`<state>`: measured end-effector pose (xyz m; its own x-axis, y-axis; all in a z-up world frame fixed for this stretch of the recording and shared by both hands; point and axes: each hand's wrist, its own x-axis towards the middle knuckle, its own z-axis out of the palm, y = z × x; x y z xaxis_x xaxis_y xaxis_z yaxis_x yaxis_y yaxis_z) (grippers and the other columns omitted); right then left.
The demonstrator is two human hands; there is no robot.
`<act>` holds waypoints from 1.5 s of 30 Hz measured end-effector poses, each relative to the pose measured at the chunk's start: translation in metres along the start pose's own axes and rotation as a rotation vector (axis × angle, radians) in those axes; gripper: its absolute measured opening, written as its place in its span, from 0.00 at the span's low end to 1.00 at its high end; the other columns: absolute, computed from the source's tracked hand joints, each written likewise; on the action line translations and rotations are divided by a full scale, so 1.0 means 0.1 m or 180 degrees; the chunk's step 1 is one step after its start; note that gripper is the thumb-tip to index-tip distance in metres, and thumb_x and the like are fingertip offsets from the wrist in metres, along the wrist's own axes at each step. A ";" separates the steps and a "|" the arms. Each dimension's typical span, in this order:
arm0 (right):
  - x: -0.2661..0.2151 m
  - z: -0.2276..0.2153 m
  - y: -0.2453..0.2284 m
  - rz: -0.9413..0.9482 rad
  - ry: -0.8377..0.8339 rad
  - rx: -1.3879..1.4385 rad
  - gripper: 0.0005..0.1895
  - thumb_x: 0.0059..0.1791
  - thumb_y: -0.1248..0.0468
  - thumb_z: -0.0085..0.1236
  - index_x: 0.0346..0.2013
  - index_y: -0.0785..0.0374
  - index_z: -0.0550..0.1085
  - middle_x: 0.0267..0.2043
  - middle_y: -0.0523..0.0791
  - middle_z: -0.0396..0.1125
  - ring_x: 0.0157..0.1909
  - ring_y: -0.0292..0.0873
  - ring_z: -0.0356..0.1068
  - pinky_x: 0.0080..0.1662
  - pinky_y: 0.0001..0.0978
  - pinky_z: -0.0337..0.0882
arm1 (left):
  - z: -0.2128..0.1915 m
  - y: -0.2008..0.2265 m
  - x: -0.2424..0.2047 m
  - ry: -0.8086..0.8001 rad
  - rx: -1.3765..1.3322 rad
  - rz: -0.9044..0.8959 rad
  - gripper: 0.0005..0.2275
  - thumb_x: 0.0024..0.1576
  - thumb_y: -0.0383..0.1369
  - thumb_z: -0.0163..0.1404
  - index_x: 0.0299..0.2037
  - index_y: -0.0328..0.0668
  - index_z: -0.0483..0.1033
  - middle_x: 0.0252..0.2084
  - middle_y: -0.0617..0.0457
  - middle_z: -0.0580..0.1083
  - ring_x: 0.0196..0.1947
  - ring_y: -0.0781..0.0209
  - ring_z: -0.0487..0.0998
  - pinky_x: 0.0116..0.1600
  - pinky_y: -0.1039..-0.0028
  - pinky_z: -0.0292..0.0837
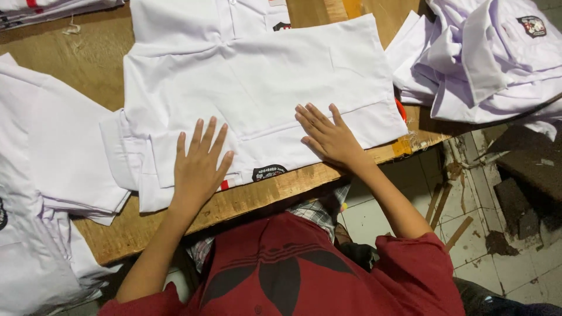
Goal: The person is buttoning, folding, and trimming loose threads on white school shirts at a work table.
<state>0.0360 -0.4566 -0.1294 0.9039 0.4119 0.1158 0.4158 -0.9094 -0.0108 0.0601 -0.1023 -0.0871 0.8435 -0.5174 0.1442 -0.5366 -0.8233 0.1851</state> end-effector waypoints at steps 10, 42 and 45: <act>-0.46 -0.41 0.74 0.0830 0.0325 -0.0273 0.30 0.63 0.45 0.28 0.77 0.53 0.57 0.80 0.42 0.48 0.79 0.50 0.43 0.66 0.76 0.27 | 0.07 -0.05 -0.03 0.0294 0.0008 -0.0004 0.24 0.69 0.47 0.33 0.74 0.52 0.62 0.76 0.48 0.59 0.75 0.49 0.57 0.74 0.50 0.41; -1.08 -0.82 0.91 0.3328 0.0666 0.2157 0.18 0.56 0.49 0.58 0.46 0.60 0.74 0.40 0.40 0.65 0.41 0.37 0.60 0.43 0.32 0.59 | -1.00 -0.48 -1.00 0.0640 -0.2318 -0.3033 0.21 0.59 0.30 0.62 0.54 0.39 0.61 0.39 0.48 0.77 0.33 0.63 0.73 0.43 0.76 0.68; -1.17 -0.94 0.76 0.3443 0.0627 0.2329 0.16 0.55 0.50 0.62 0.41 0.60 0.75 0.37 0.39 0.67 0.39 0.34 0.61 0.42 0.27 0.59 | -0.90 -0.55 -1.08 0.0465 -0.2516 -0.3140 0.21 0.57 0.29 0.61 0.54 0.40 0.62 0.39 0.47 0.75 0.30 0.64 0.72 0.39 0.76 0.67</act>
<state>-0.0475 -0.5794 -0.0501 0.8082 -0.5696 -0.1494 -0.4877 -0.5053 -0.7119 -0.0035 0.0195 -0.0249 0.9077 0.3047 -0.2886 0.4047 -0.4537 0.7940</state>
